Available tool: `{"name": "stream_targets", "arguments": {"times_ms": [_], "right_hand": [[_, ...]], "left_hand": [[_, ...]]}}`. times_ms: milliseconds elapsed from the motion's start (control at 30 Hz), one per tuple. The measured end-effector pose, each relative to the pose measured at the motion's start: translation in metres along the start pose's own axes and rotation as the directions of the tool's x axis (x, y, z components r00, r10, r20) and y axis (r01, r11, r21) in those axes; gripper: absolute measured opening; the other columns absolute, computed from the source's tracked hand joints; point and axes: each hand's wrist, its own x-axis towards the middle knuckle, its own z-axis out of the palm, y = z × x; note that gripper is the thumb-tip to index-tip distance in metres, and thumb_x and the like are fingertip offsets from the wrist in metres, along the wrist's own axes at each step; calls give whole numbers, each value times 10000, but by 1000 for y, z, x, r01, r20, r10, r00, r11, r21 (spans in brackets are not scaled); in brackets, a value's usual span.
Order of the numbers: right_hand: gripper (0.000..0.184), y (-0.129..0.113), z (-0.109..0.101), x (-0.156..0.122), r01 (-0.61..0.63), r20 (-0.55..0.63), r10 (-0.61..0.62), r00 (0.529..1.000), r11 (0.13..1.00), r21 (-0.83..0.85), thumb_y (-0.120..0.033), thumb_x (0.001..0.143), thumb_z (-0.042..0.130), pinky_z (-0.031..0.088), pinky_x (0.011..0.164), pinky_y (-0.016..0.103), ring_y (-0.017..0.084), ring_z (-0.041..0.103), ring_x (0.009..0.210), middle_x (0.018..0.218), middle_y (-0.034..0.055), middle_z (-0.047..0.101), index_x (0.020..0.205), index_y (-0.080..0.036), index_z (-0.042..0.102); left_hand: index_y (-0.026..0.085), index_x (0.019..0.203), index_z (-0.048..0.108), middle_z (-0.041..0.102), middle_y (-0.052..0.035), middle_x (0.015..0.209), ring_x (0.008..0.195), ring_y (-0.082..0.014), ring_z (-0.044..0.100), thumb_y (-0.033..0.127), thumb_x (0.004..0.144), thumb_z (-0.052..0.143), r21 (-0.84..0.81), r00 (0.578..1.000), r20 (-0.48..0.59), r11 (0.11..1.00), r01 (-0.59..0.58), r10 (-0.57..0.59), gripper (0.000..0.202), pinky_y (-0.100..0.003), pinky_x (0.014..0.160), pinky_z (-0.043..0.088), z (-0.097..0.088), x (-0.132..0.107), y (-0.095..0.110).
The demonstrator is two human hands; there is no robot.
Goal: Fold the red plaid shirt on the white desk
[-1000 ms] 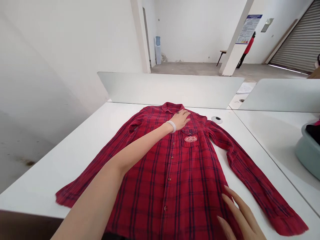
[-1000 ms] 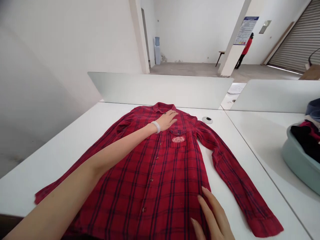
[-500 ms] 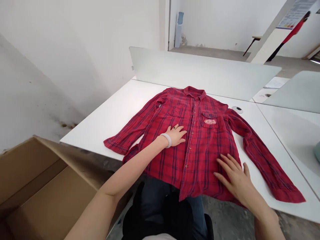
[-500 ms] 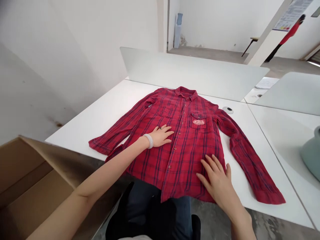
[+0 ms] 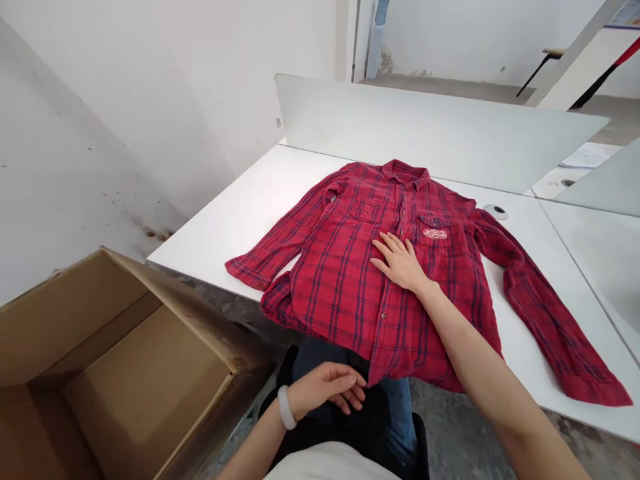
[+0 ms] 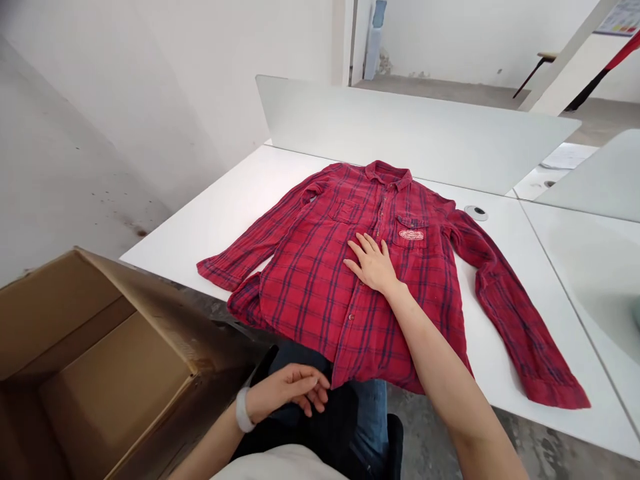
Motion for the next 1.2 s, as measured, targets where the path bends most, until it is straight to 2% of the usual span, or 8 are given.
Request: {"name": "stream_targets", "arguments": {"times_ms": [100,167,333,633,733,933,1100,1200], "right_hand": [[604,4,6,-2,10,-3,-10,1000,1000,-9,-545,952,282,153,1106,602,318,230,1399,1504,130,324,1384,-151,434],[604,5,5,-3,11,-4,-11,1000,1000,-14,-541,954,280,156,1109,590,312,234,1398,1502,126,329,1384,-148,437],[585,5,5,-3,4,-26,-5,1000,999,-34,-535,951,291,184,1108,574,290,259,1392,1491,108,357,1376,-168,454],[520,6,7,-3,3,-71,-5,997,1000,-24,-503,948,308,234,1095,570,278,300,1375,1467,90,401,1338,-217,498],[511,6,7,-3,3,-83,-3,997,1000,-9,-498,949,308,229,1099,567,270,309,1371,1461,88,409,1326,-217,508],[495,7,8,-3,5,-84,-3,996,1000,31,-486,950,324,214,1106,567,268,312,1371,1454,93,418,1313,-212,519],[446,6,5,-2,-12,-96,22,995,994,105,-453,946,365,217,1098,589,272,328,1366,1434,93,446,1274,-215,552],[390,16,-10,8,-1,-102,23,995,977,212,-405,933,415,332,1065,516,250,484,1253,1323,100,559,1201,-197,606]], "left_hand": [[218,1022,662,649,-73,1102,945,-184,648,403,581,852,-227,971,-213,961,-156,107,515,-294,817,487,-4,16,-25],[201,1042,656,652,-87,1126,978,-199,649,350,569,868,-341,968,-215,918,-200,131,540,-317,877,481,2,25,-26],[86,954,676,715,-132,922,818,-204,697,404,608,840,-425,986,-144,905,14,-83,497,-249,689,525,19,21,-11],[115,872,623,714,-119,975,875,-237,703,325,627,846,-653,941,-220,755,54,-257,392,-253,690,531,21,3,-14],[115,851,622,710,-105,928,832,-212,699,360,654,825,-604,939,-237,795,59,-250,375,-242,630,509,22,1,-17],[114,905,655,697,-43,881,766,-110,642,320,624,850,-468,947,-312,856,-221,74,400,-220,703,489,36,11,-4],[139,759,575,681,-26,722,630,-132,636,563,568,808,-480,921,-388,846,-233,33,519,-233,571,473,42,31,-8],[159,755,536,675,-11,689,594,-149,638,576,523,821,-460,903,-429,860,-220,2,556,-247,543,472,41,37,-15]]}}
